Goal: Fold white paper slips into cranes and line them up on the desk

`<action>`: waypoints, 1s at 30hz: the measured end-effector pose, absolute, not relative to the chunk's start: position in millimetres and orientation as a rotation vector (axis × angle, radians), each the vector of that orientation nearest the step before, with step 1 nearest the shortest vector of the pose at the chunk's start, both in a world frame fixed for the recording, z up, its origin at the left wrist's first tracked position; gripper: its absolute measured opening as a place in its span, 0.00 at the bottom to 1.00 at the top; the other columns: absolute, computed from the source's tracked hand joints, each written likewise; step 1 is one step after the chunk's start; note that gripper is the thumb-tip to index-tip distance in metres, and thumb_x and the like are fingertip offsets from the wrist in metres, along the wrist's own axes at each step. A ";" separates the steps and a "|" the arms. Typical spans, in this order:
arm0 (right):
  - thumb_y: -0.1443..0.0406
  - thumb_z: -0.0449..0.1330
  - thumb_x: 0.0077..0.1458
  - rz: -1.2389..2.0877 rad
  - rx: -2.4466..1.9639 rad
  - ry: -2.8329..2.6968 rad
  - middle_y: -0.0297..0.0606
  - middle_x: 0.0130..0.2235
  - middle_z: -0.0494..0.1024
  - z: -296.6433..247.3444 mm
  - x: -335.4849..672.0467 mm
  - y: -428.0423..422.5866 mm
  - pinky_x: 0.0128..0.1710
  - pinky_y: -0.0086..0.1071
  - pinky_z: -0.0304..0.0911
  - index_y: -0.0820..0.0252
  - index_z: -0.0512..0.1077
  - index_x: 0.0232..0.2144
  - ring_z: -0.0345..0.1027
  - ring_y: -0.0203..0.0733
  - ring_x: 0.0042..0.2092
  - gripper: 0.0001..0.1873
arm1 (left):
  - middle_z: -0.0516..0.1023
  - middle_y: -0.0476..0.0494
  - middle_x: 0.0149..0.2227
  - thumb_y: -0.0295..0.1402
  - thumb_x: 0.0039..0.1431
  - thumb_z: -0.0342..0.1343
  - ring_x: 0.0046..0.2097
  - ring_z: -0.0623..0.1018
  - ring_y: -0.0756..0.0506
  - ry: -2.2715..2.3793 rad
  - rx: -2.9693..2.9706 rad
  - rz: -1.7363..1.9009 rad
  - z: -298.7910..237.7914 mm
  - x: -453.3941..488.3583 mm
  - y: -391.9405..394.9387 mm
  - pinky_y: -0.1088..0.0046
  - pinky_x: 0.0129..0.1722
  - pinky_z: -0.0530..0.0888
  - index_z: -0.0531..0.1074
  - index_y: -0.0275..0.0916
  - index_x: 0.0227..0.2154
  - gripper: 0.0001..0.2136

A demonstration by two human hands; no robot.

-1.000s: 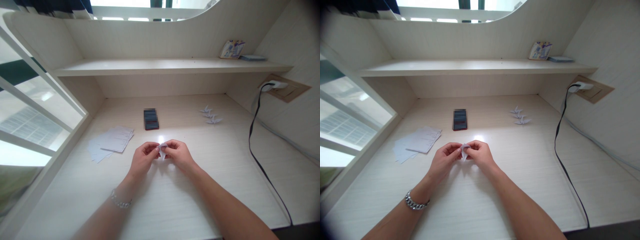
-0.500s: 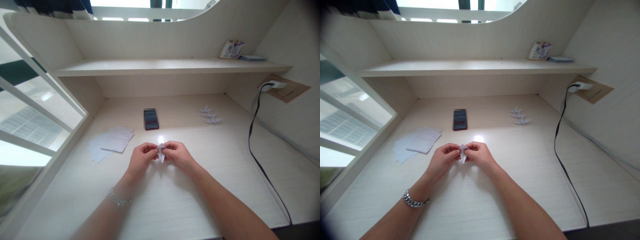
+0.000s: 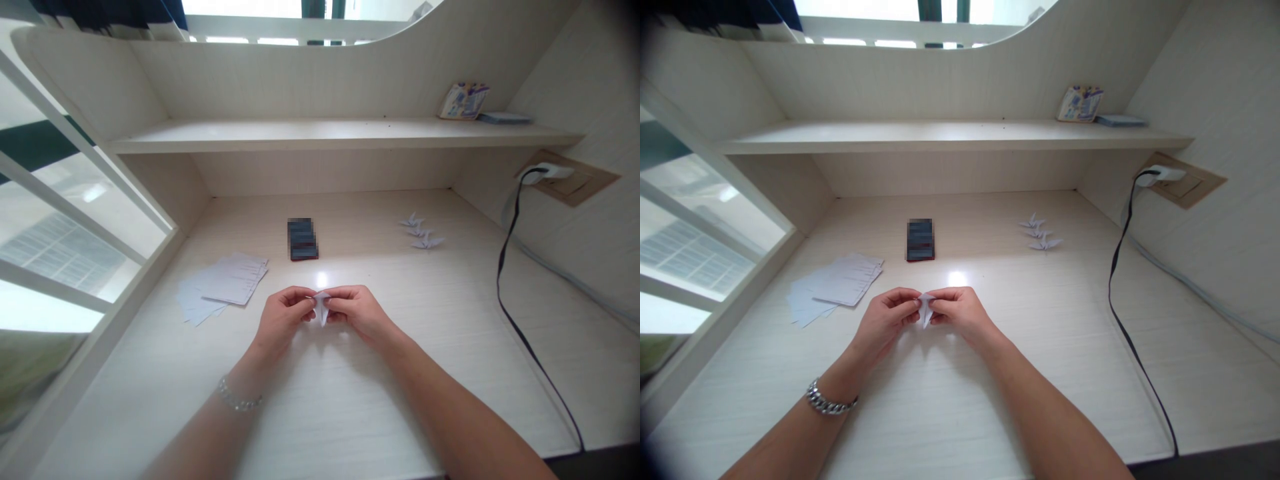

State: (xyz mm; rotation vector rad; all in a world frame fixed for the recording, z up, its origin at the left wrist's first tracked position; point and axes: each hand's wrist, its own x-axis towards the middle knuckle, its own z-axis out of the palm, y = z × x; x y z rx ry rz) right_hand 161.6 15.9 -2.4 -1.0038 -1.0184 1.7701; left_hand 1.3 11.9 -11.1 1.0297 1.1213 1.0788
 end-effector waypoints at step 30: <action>0.63 0.66 0.39 1.473 -1.183 -1.078 0.41 0.32 0.79 -7.3 159.6 17.5 0.35 0.36 0.69 0.63 0.78 0.32 0.72 0.40 0.31 0.14 | 0.76 0.44 0.27 0.37 0.47 0.61 0.29 0.74 0.49 1.150 1.032 1.046 -10.4 5.7 8.6 0.74 0.31 0.71 0.72 0.34 0.37 0.15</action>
